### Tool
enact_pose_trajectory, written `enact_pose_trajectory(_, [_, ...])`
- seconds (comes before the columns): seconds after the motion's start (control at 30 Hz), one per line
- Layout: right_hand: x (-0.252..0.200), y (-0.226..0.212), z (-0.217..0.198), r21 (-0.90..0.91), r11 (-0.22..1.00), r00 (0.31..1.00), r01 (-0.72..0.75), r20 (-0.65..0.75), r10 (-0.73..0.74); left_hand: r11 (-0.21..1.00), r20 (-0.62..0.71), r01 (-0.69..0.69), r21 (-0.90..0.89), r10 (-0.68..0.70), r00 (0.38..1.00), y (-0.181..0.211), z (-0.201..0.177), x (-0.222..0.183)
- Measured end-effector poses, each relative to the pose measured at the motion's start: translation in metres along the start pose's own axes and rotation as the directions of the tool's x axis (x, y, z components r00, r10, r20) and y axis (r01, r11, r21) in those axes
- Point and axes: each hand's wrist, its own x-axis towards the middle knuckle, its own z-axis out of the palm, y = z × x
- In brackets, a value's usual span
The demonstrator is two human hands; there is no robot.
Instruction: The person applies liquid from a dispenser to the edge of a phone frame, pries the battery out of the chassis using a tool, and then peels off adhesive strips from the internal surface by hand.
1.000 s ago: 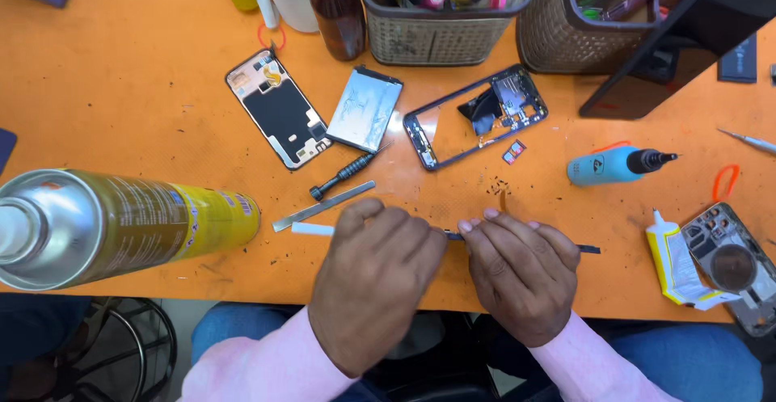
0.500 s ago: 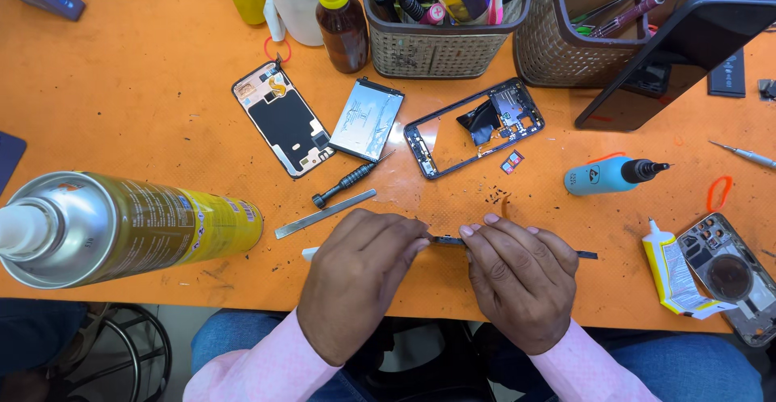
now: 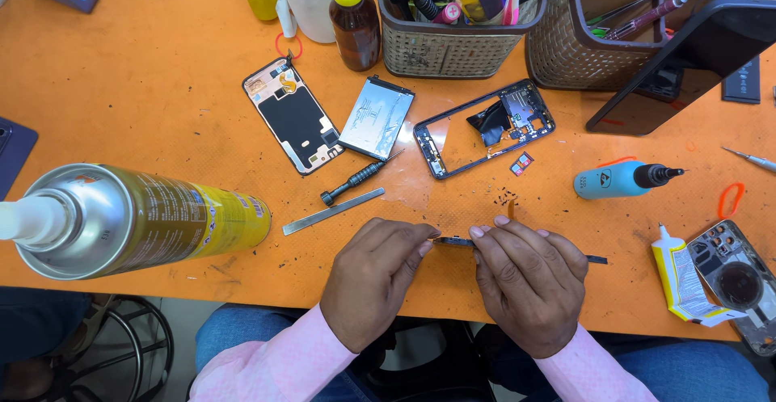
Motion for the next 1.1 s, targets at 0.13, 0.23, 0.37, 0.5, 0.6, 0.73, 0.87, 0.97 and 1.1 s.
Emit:
enact_pose_trajectory(0.13, [-0.001,-0.001,0.001,-0.003,1.000,1.000,-0.005,-0.002,0.005,0.992,0.029,0.043,0.117,-0.046,0.999,0.003,0.000,-0.004])
enact_pose_trajectory(0.23, [-0.002,-0.001,0.002,0.000,1.000,1.000,-0.008,-0.005,0.008,0.981,0.035,-0.047,0.187,0.041,0.999,0.005,-0.001,-0.004])
enact_pose_trajectory(0.37, [-0.003,0.000,0.002,-0.007,1.000,1.000,-0.003,-0.004,0.003,0.965,0.068,-0.122,0.232,0.109,0.992,0.005,-0.003,-0.004])
enact_pose_trajectory(0.5, [-0.002,0.000,0.003,-0.015,1.000,1.000,-0.001,-0.008,0.001,0.968,0.102,-0.119,0.222,0.099,0.990,0.003,-0.005,-0.004])
enact_pose_trajectory(0.6, [-0.002,0.000,0.003,-0.019,1.000,1.000,0.006,-0.017,-0.007,0.967,0.094,-0.124,0.221,0.105,0.990,0.003,-0.005,-0.005])
enact_pose_trajectory(0.73, [-0.002,0.000,0.003,-0.012,1.000,1.000,-0.006,-0.008,0.006,0.965,0.106,-0.140,0.223,0.118,0.987,0.002,-0.006,-0.004])
enact_pose_trajectory(0.87, [-0.003,0.000,0.003,-0.012,1.000,1.000,-0.006,-0.008,0.006,0.966,0.118,-0.135,0.222,0.110,0.987,0.003,-0.007,-0.004])
enact_pose_trajectory(0.97, [-0.003,0.000,0.003,-0.008,1.000,1.000,-0.007,-0.008,0.007,0.968,0.126,-0.128,0.214,0.103,0.987,0.003,-0.008,-0.002])
enact_pose_trajectory(1.1, [-0.002,0.000,0.001,-0.006,1.000,1.000,-0.011,0.005,0.011,0.941,0.149,-0.198,0.276,0.161,0.976,0.006,-0.013,0.000])
